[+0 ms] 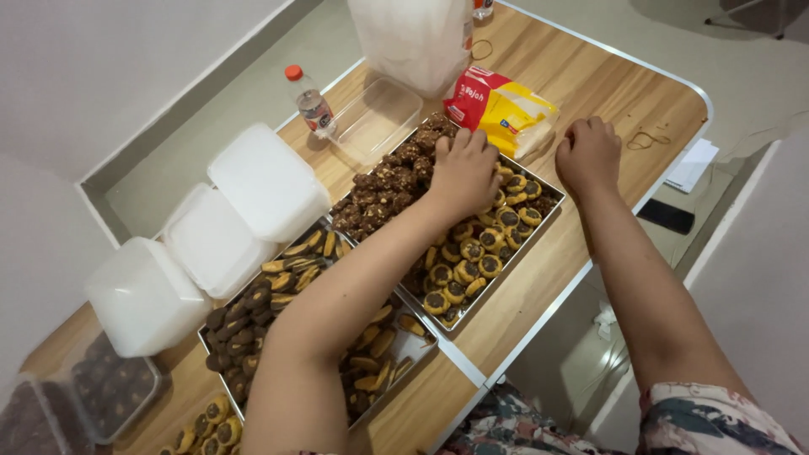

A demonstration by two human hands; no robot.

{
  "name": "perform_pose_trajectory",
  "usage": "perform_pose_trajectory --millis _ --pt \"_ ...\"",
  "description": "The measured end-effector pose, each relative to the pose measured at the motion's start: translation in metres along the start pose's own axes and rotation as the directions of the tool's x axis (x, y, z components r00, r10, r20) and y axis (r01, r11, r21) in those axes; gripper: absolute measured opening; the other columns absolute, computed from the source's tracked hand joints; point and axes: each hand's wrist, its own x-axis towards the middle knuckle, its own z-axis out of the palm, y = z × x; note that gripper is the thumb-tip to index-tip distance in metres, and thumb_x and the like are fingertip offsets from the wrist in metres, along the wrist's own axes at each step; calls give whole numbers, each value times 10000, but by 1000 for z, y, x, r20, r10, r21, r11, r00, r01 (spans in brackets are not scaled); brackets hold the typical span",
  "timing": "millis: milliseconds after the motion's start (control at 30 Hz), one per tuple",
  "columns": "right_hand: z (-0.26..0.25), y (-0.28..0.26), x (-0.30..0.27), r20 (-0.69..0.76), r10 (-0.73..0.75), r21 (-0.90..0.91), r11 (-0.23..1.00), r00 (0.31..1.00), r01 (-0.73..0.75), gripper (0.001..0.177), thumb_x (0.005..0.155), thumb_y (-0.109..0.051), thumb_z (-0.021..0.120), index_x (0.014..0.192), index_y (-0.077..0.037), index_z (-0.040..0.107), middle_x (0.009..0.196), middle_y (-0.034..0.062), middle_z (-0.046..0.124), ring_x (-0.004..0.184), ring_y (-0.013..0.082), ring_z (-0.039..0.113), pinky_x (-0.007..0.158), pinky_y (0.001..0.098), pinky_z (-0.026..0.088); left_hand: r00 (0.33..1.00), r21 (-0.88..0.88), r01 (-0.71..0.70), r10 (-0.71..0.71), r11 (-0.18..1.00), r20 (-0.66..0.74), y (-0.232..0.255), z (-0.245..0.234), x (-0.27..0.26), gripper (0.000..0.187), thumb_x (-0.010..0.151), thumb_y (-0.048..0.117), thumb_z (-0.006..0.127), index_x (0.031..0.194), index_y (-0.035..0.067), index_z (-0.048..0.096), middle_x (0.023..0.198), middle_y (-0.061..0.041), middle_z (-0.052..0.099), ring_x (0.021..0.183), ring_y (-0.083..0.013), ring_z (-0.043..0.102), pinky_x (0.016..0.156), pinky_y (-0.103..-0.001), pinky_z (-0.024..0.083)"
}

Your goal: The person is arranging and packing various types of cookies and snacks into plastic containers and metal trays.

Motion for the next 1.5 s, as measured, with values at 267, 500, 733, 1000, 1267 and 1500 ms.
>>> perform_pose_trajectory --millis 267,500,733,1000,1267,1500 --pt "1 2 2 31 15 1 1000 999 -15 195 972 -256 594 1024 -85 673 1051 118 576 1082 341 572 915 482 446 999 66 -20 18 998 36 6 23 16 361 862 388 736 1094 112 720 1203 -72 527 1216 -282 415 1011 -481 281" --pt "-9 -7 1 60 46 24 999 997 -47 172 984 -227 582 1027 -85 670 1028 100 573 1075 318 578 904 461 441 988 78 -108 116 991 -99 4 35 14 342 800 327 814 1076 151 714 1138 -44 546 1161 -271 446 980 -498 300" --pt "-5 -2 1 56 31 37 999 998 -33 175 984 -237 580 1006 -81 657 1023 99 561 1076 325 568 917 465 434 855 95 -276 290 956 -430 -6 11 -36 334 722 274 809 992 134 672 1005 -54 595 1086 -263 537 899 -475 354" --pt "0 2 1 33 -4 18 1000 999 4 198 979 -245 584 1021 -72 672 1038 120 584 1064 341 575 913 472 440 668 174 -372 393 912 -631 -10 -36 -102 157 976 203 604 840 130 576 843 -31 501 856 -228 542 749 -374 305" --pt "0 2 0 38 2 -4 1000 999 -2 206 982 -260 580 1025 -83 676 1043 116 579 1065 335 573 921 470 440 678 125 -413 396 902 -619 -4 -43 -142 211 1026 233 559 831 153 568 834 -26 527 868 -233 558 788 -384 311" --pt "-2 1 1 64 27 -9 1000 998 -26 191 982 -254 581 1022 -91 673 1029 100 573 1057 324 577 925 458 440 768 -20 -430 354 903 -533 -5 -34 -156 403 979 564 525 948 169 600 980 -2 590 985 -210 568 843 -384 318"
